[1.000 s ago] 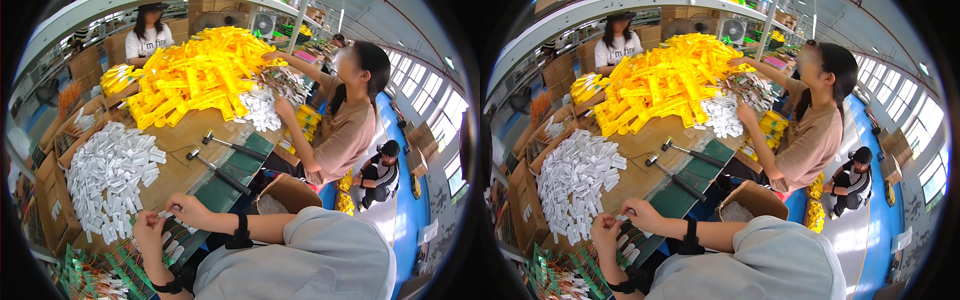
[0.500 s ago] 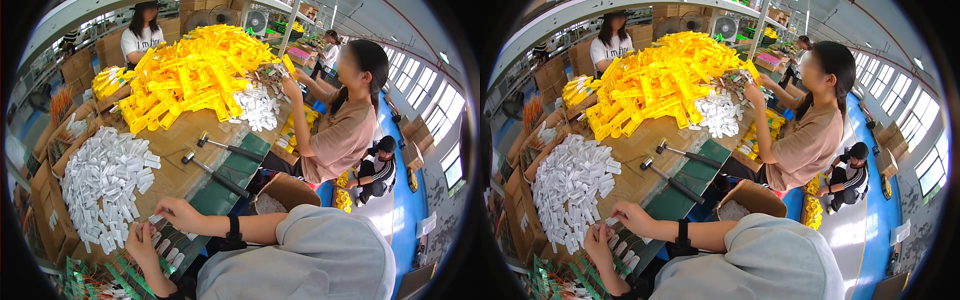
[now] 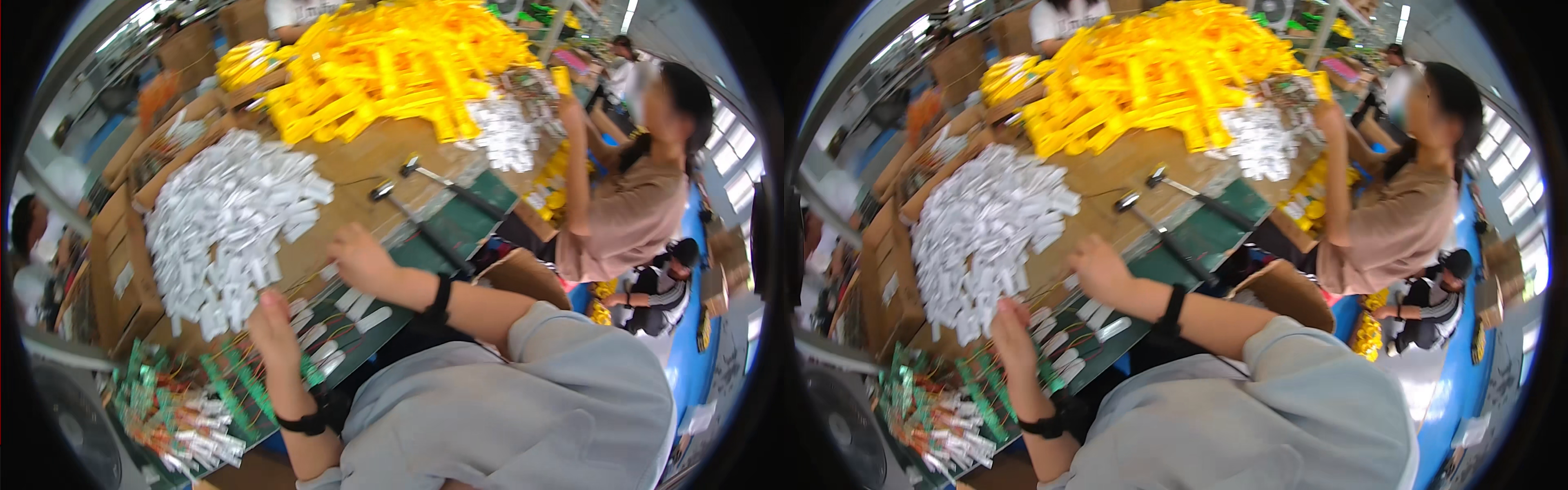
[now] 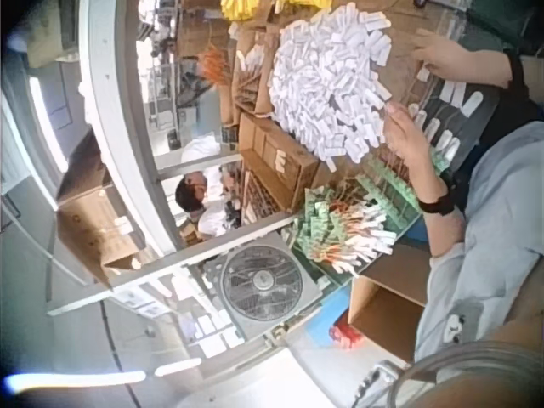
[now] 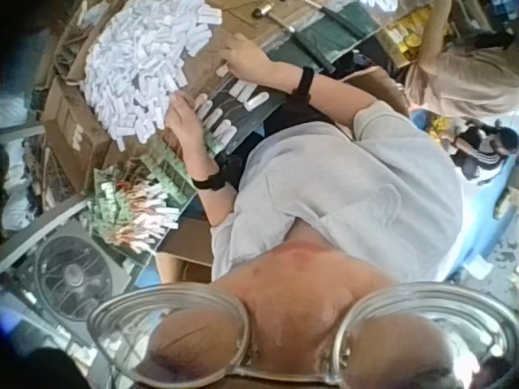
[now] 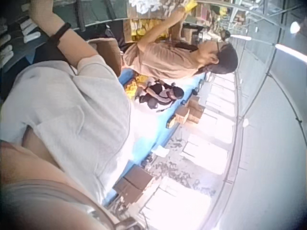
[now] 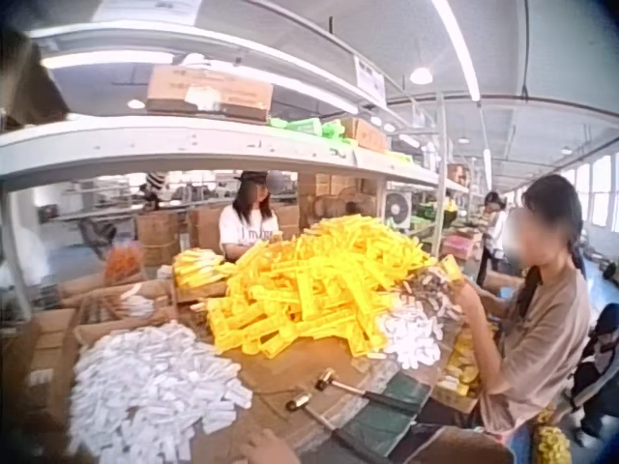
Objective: Manually assemble and secure LED modules onto a circuit board and place them into a box.
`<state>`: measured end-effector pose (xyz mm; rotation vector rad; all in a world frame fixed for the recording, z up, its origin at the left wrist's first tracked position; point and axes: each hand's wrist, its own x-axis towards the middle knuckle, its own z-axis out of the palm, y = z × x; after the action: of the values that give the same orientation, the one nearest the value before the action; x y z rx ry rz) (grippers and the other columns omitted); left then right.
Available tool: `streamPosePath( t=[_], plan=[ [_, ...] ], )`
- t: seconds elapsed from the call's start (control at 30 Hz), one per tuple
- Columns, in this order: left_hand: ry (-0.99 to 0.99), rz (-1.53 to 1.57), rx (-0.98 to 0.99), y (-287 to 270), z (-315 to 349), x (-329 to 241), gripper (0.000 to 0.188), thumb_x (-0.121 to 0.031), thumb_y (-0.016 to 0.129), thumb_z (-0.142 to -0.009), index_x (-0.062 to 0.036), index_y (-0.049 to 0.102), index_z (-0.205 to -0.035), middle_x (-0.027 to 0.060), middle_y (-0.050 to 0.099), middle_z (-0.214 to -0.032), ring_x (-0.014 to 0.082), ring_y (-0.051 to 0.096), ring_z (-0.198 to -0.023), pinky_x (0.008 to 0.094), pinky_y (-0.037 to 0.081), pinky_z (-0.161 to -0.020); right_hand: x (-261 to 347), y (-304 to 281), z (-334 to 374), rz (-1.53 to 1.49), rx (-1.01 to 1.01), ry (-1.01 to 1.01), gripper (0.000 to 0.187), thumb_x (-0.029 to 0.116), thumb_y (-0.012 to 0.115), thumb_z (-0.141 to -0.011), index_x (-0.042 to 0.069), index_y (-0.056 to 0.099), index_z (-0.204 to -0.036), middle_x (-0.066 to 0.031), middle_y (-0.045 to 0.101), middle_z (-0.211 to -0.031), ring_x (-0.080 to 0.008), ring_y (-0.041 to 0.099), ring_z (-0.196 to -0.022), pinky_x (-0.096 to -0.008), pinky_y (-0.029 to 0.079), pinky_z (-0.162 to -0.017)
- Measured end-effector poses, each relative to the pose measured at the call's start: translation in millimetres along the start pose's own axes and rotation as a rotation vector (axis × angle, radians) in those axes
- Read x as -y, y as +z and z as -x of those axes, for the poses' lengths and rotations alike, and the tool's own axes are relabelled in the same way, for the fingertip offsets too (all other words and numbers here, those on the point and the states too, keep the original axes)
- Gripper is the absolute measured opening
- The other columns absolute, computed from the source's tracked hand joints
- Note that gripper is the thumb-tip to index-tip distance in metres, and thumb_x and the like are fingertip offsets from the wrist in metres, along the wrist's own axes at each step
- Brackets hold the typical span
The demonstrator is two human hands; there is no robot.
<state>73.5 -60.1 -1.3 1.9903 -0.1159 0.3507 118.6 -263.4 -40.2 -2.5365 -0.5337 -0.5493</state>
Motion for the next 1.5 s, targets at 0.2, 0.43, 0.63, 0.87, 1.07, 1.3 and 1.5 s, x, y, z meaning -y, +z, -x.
streamPosePath(
  t=[0.2, 0.43, 0.63, 0.87, 1.07, 1.3, 1.5],
  plan=[
    [-0.088, 0.37, 0.128, -10, 5, 4, 0.05, -0.038, 0.025, -0.101, -0.003, 0.055, -0.083, 0.0029, 0.048, -0.07, 0.014, 0.043, -0.07, 0.0284, 0.031, -0.064, -30, 4, -61, -0.297, 0.205, 0.272, 0.013, 0.012, 0.071, -0.075, 0.008, 0.067, -0.087, -0.0131, 0.06, -0.088, -0.0353, 0.056, -0.097, -0.0423, 0.047, -0.085],
    [-0.025, 0.249, 0.084, -9, 2, 0, 0.019, -0.001, 0.048, -0.095, 0.0023, 0.064, -0.105, 0.006, 0.057, -0.088, 0.0164, 0.053, -0.082, 0.0271, 0.042, -0.078, -45, 24, -93, 0.039, 0.11, -0.011, 0.021, 0.019, 0.075, -0.075, 0.007, 0.066, -0.089, -0.0142, 0.062, -0.091, -0.0354, 0.059, -0.094, -0.0443, 0.049, -0.082],
    [-0.06, 0.157, 0.077, -5, 1, -7, 0.019, -0.005, 0.064, -0.092, -0.0002, 0.067, -0.11, 0.0065, 0.064, -0.088, 0.0134, 0.059, -0.078, 0.0265, 0.048, -0.072, -46, 33, -81, 0.007, 0.132, 0.026, 0.013, 0.013, 0.072, -0.072, 0.008, 0.065, -0.082, -0.0143, 0.062, -0.084, -0.0349, 0.06, -0.089, -0.0433, 0.05, -0.078],
    [-0.115, 0.207, 0.05, -1, 8, -1, 0.021, -0.009, 0.074, -0.086, -0.0019, 0.068, -0.105, 0.0045, 0.069, -0.085, 0.0098, 0.062, -0.076, 0.0253, 0.049, -0.071, -44, 32, -79, 0.001, 0.07, -0.025, 0.01, 0.012, 0.072, -0.072, 0.008, 0.066, -0.078, -0.0124, 0.061, -0.082, -0.034, 0.06, -0.088, -0.044, 0.05, -0.077],
    [-0.091, 0.179, 0.015, -5, 14, 0, 0.025, -0.008, 0.075, -0.084, -0.0013, 0.066, -0.106, 0.005, 0.069, -0.08, 0.0103, 0.062, -0.072, 0.0251, 0.048, -0.068, -9, -4, -75, -0.466, 0.174, 0.285, 0.012, 0.01, 0.075, -0.08, 0.004, 0.067, -0.086, -0.01, 0.065, -0.083, -0.0219, 0.065, -0.077, -0.0335, 0.052, -0.068],
    [-0.041, 0.085, -0.008, -3, 16, 0, 0.027, -0.006, 0.077, -0.081, -0.0016, 0.064, -0.104, 0.0081, 0.067, -0.073, 0.0152, 0.063, -0.067, 0.0279, 0.05, -0.062, 30, -19, -28, -1.168, 0.319, 0.62, 0.024, 0.014, 0.072, -0.09, 0.001, 0.068, -0.109, -0.0047, 0.068, -0.086, -0.0098, 0.065, -0.072, -0.0235, 0.055, -0.069],
    [-0.071, 0.067, 0.018, -3, 14, 7, 0.032, -0.006, 0.078, -0.08, 0.0003, 0.062, -0.106, 0.003, 0.062, -0.068, 0.009, 0.057, -0.063, 0.0246, 0.044, -0.061, 35, -17, -2, -1.191, 0.38, 0.5, 0.03, 0.03, 0.065, -0.096, 0.001, 0.07, -0.103, -0.006, 0.071, -0.084, -0.0112, 0.066, -0.076, -0.0243, 0.053, -0.067]
  ],
)
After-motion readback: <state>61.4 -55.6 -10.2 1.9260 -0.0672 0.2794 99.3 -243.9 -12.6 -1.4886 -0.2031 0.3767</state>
